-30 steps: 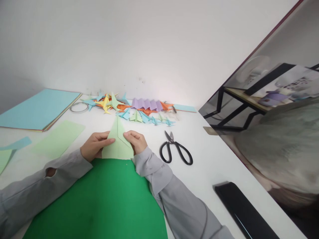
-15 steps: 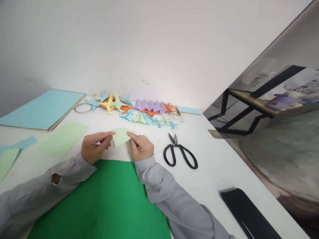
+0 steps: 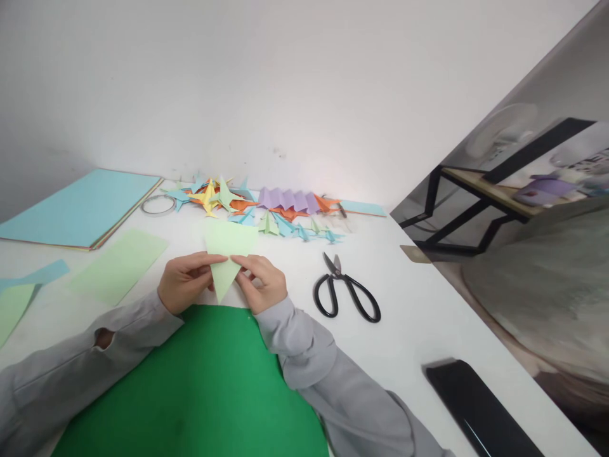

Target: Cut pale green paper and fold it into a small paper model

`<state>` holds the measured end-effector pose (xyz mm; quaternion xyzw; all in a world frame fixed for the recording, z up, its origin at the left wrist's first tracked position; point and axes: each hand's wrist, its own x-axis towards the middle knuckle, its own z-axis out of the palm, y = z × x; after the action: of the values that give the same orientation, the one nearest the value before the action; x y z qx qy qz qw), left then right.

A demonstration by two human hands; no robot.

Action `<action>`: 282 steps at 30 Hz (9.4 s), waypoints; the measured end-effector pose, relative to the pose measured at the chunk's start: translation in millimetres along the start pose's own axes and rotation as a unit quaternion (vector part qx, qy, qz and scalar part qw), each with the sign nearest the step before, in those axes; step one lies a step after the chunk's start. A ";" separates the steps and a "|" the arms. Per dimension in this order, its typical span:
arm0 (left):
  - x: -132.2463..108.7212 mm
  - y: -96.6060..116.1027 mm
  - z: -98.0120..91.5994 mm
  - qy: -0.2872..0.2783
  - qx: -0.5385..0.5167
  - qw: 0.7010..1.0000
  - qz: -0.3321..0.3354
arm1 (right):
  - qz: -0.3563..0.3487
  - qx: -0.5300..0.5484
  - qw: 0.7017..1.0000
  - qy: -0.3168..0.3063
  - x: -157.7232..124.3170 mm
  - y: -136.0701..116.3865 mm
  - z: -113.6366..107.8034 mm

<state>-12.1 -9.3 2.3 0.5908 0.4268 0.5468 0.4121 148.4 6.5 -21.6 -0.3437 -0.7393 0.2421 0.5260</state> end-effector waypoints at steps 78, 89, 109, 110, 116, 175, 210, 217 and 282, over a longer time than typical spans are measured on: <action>-10.2 4.7 -7.4 -0.073 0.487 0.864 -0.108 | 0.088 -0.246 0.957 -0.129 -8.3 12.1 -5.3; 4.0 -0.6 -8.5 -0.064 0.445 0.875 -0.182 | 0.092 -0.310 0.937 -0.131 -2.0 16.9 3.0; 6.4 3.0 -5.8 -0.092 0.510 0.839 -0.166 | 0.144 -0.378 0.905 -0.131 2.8 4.1 7.4; 6.3 2.7 -5.5 -0.091 0.513 0.837 -0.166 | 0.143 -0.384 0.902 -0.134 3.2 3.4 7.7; 5.5 1.2 -4.2 -0.092 0.541 0.820 -0.162 | 0.139 -0.412 0.889 -0.143 4.7 1.1 9.4; -1.3 7.8 3.8 -0.120 0.646 0.747 -0.105 | 0.181 -0.512 0.807 -0.232 14.8 -20.7 13.8; -7.0 -1.5 -14.9 -0.056 0.569 0.821 0.009 | 0.135 -0.470 0.853 -0.183 7.0 -12.3 15.0; -9.8 -9.8 -29.8 -0.217 0.557 0.779 0.191 | 0.131 -0.466 0.857 -0.179 6.5 -12.4 15.2; -6.7 -16.7 -21.2 -0.278 0.514 0.751 0.309 | 0.141 -0.425 0.884 -0.134 -12.5 -0.9 13.5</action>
<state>-34.4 -10.4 -14.3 0.9388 0.3046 0.1543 -0.0447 138.1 -3.5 -33.0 -0.5990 -0.7786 0.0204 0.1856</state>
